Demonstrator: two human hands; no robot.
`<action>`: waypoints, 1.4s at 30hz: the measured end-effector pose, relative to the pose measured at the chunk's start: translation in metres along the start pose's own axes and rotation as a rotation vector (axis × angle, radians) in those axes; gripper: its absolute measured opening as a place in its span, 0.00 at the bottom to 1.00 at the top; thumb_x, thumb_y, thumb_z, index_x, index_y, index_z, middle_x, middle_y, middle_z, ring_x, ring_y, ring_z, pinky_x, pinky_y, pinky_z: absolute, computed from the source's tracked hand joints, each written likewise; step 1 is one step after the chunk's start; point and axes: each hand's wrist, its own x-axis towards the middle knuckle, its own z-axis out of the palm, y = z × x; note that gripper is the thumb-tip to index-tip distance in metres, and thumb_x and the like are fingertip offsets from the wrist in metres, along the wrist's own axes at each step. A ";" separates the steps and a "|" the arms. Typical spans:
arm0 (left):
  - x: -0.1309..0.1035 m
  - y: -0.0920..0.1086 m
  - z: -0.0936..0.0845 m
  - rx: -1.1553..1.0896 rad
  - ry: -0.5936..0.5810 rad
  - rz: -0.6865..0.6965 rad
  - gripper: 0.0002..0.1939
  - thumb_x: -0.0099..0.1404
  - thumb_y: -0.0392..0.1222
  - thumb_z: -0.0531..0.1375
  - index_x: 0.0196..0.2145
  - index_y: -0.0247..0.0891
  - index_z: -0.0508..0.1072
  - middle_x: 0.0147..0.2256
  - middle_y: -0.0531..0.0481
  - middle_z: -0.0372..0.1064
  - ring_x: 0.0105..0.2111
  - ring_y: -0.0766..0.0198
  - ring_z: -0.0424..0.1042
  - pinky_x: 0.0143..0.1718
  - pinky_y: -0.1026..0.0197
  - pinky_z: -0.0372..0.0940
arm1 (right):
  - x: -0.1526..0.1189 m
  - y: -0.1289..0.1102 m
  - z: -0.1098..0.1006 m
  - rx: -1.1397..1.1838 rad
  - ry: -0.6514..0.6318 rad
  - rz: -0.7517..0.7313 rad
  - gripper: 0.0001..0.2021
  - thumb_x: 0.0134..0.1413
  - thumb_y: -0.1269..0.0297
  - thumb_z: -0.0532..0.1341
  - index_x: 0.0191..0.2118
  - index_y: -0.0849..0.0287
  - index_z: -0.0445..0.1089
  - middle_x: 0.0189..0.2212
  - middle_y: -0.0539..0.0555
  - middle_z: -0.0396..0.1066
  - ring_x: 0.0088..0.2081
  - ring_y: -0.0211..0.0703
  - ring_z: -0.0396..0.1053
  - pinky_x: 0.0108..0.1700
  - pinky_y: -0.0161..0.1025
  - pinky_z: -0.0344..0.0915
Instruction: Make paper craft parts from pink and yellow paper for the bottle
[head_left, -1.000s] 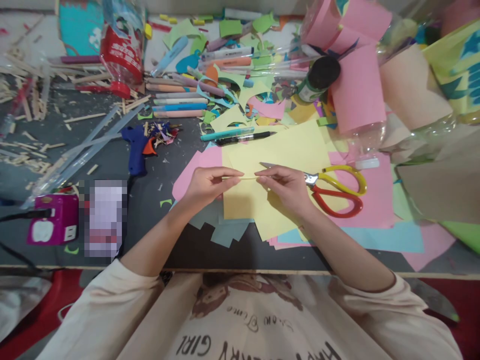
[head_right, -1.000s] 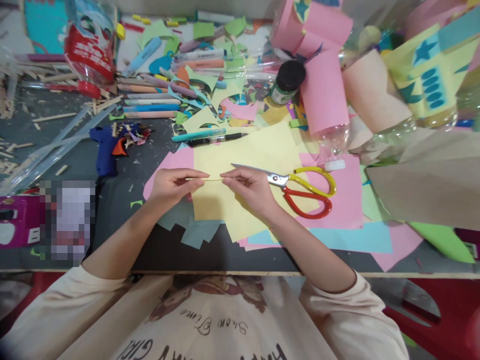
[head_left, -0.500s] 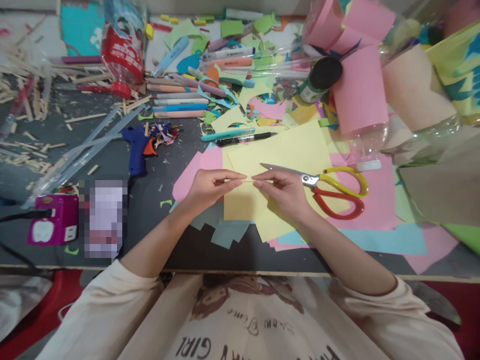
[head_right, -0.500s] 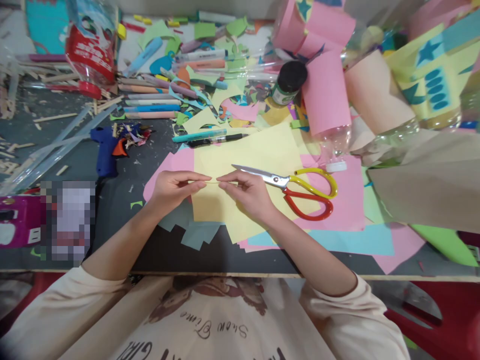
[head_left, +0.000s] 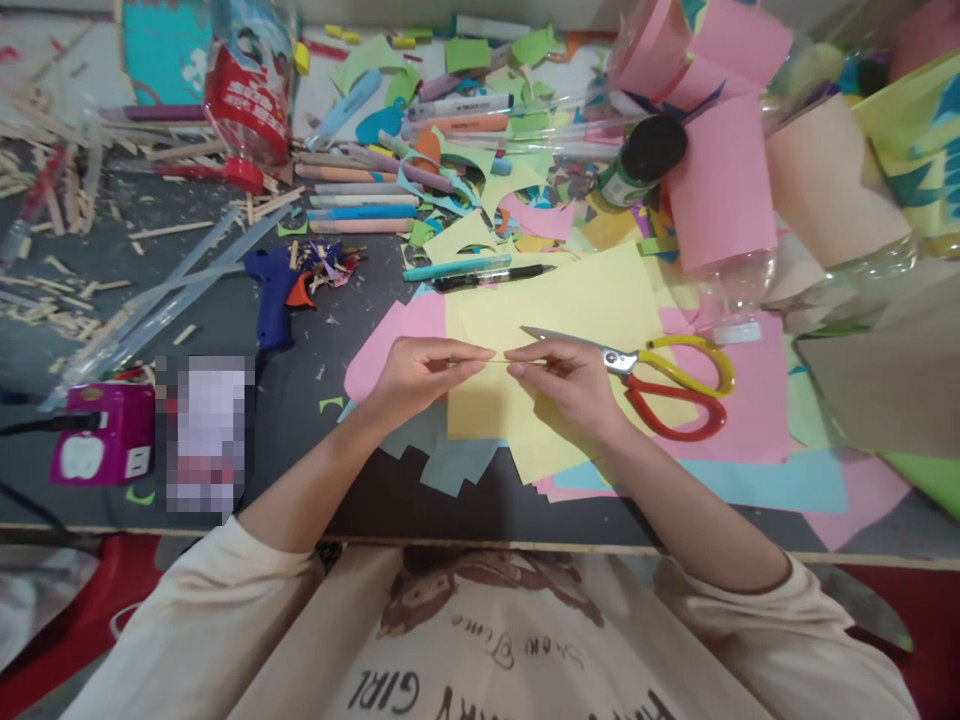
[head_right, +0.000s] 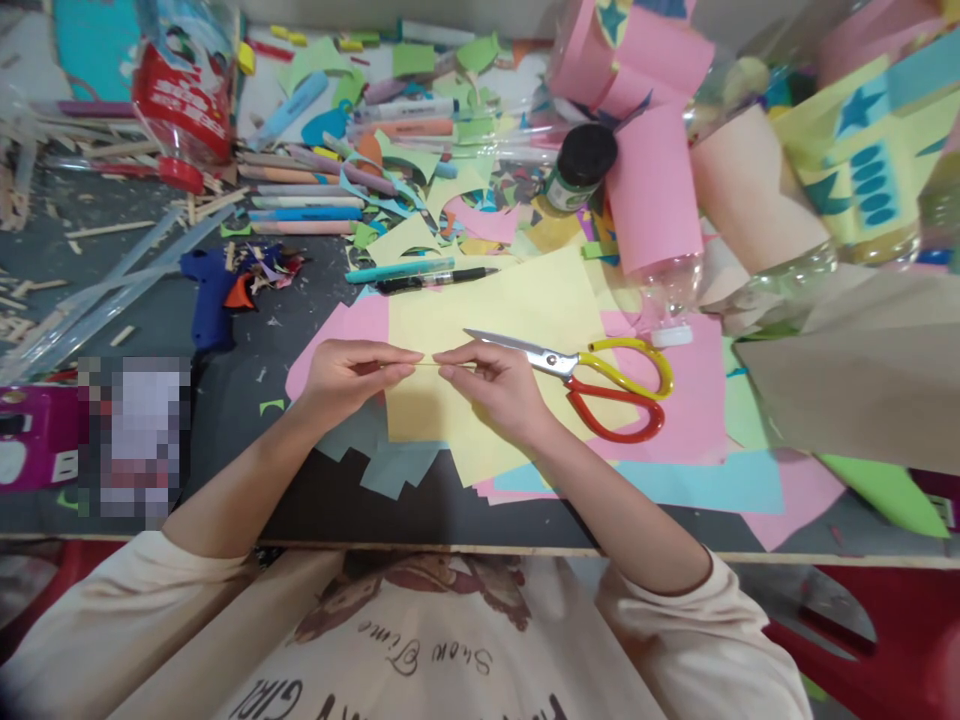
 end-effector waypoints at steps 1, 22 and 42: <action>0.000 0.000 0.000 0.002 0.001 0.013 0.14 0.58 0.51 0.66 0.36 0.39 0.83 0.32 0.46 0.80 0.17 0.72 0.66 0.15 0.70 0.59 | 0.000 0.000 0.000 -0.004 -0.002 -0.008 0.06 0.44 0.58 0.71 0.28 0.53 0.79 0.24 0.51 0.74 0.24 0.37 0.63 0.24 0.38 0.60; 0.001 0.007 0.002 0.109 -0.057 0.018 0.15 0.61 0.52 0.62 0.33 0.38 0.81 0.31 0.47 0.79 0.27 0.67 0.71 0.21 0.68 0.58 | 0.001 -0.005 0.000 -0.118 -0.042 -0.018 0.07 0.47 0.56 0.68 0.28 0.54 0.79 0.27 0.51 0.79 0.28 0.40 0.70 0.29 0.39 0.65; 0.004 0.003 0.000 0.001 -0.036 -0.071 0.19 0.56 0.57 0.66 0.27 0.36 0.78 0.19 0.53 0.68 0.15 0.72 0.60 0.15 0.67 0.56 | 0.000 -0.003 -0.002 -0.161 -0.032 -0.032 0.11 0.47 0.52 0.69 0.26 0.53 0.77 0.23 0.51 0.75 0.24 0.39 0.65 0.28 0.40 0.61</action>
